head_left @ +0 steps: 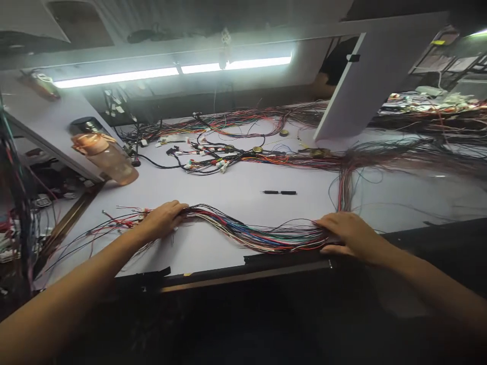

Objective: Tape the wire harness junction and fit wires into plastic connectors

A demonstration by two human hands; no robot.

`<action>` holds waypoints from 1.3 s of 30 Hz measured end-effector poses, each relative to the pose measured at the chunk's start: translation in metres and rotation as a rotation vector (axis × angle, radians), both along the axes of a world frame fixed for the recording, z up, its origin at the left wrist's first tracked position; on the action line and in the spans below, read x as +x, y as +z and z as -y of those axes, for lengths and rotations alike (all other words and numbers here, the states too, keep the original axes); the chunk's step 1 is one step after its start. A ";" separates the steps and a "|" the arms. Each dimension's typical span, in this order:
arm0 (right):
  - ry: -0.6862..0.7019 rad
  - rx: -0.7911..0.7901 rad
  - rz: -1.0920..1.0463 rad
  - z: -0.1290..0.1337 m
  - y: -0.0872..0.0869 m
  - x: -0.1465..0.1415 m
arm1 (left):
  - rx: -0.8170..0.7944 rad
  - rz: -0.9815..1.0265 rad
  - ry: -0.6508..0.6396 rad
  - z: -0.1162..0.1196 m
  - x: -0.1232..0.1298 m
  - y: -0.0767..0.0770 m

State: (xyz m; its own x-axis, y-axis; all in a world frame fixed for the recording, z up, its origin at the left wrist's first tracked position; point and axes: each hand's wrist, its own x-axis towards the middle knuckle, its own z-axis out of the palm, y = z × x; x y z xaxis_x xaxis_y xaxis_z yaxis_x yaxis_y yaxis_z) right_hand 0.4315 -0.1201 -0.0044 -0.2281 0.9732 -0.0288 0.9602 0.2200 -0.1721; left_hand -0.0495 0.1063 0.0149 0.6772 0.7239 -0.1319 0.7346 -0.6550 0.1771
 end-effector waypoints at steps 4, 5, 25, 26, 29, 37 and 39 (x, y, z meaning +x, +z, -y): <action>0.146 -0.112 0.081 -0.021 0.008 0.006 | 0.015 -0.164 -0.016 -0.013 -0.003 0.010; 0.188 -0.113 0.118 -0.029 0.012 0.008 | 0.036 -0.201 -0.025 -0.018 -0.003 0.012; 0.232 0.526 -0.103 -0.174 -0.015 -0.095 | 0.294 0.160 0.037 -0.113 0.095 -0.006; 0.241 0.505 -0.107 -0.174 -0.020 -0.108 | 0.279 0.152 0.027 -0.116 0.105 -0.006; 0.196 0.429 -0.140 -0.175 -0.032 -0.122 | 0.218 0.129 0.008 -0.128 0.123 -0.008; 0.165 0.431 -0.240 -0.175 -0.034 -0.117 | 0.045 0.291 -0.010 -0.149 0.122 0.019; 0.170 0.440 -0.248 -0.176 -0.037 -0.118 | 0.020 0.375 0.028 -0.148 0.117 0.033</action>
State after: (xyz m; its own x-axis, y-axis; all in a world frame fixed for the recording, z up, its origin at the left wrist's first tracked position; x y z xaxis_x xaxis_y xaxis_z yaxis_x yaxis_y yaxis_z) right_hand 0.3135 0.0556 -0.0413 -0.3320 0.8295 0.4491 0.8468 0.4718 -0.2455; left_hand 0.0673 0.2542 0.0476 0.6556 0.7428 0.1360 0.6388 -0.6415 0.4247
